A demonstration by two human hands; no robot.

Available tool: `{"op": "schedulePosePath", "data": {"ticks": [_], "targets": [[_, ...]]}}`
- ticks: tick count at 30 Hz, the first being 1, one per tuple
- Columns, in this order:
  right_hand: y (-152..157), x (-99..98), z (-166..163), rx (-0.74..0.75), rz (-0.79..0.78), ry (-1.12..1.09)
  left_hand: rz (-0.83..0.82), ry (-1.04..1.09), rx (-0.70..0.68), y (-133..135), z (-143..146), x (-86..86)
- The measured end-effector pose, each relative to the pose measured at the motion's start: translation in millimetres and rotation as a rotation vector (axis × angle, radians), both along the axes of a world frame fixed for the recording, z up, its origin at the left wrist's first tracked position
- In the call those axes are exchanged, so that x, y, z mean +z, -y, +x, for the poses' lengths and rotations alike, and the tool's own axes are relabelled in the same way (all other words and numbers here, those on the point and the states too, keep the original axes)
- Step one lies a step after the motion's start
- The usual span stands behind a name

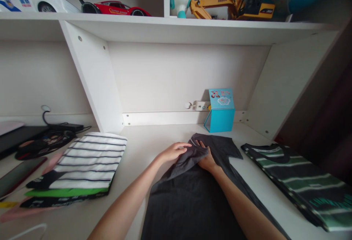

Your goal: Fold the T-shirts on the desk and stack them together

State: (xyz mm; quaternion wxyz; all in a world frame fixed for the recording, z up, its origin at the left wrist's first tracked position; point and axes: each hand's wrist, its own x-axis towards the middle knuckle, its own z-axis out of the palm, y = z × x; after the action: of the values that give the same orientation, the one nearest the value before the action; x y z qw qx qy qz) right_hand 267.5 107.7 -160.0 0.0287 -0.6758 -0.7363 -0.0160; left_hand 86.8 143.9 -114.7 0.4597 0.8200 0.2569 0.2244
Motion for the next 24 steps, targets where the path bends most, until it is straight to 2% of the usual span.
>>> {"op": "schedulePosePath", "data": {"ticks": [3, 6, 8, 10, 12, 15, 19, 21, 24], "targets": [[1.8, 0.4, 1.2, 0.008, 0.006, 0.019, -0.032, -0.085, 0.074, -8.7, -3.2, -8.2], [2.0, -0.3, 2.6, 0.016, 0.016, 0.028, 0.002, -0.161, 0.064, -19.6, -16.3, -4.3], [1.8, -1.6, 3.5, 0.021, 0.027, 0.034, -0.008, -0.138, 0.081, -26.2, -28.8, 3.4], [1.6, -3.0, 4.2, 0.025, 0.04, 0.039, -0.062, -0.073, 0.165, -31.1, -39.9, 8.5], [1.7, -3.8, 4.3, 0.027, 0.051, 0.044, -0.07, -0.015, 0.238, -32.9, -44.5, 6.0], [1.8, -4.4, 3.7, 0.03, 0.064, 0.052, 0.08, -0.022, 0.249, -27.5, -34.0, -10.9], [2.2, -5.8, 3.2, 0.026, 0.067, 0.062, 0.299, -0.106, 0.262, -11.5, -4.9, -32.9], [2.3, -6.5, 3.3, 0.027, 0.062, 0.067, 0.305, -0.084, 0.248, -6.3, 4.4, -35.2], [2.0, -5.9, 3.1, 0.027, 0.048, 0.041, 0.294, -0.013, 0.21, -9.8, 3.1, -25.4]]}}
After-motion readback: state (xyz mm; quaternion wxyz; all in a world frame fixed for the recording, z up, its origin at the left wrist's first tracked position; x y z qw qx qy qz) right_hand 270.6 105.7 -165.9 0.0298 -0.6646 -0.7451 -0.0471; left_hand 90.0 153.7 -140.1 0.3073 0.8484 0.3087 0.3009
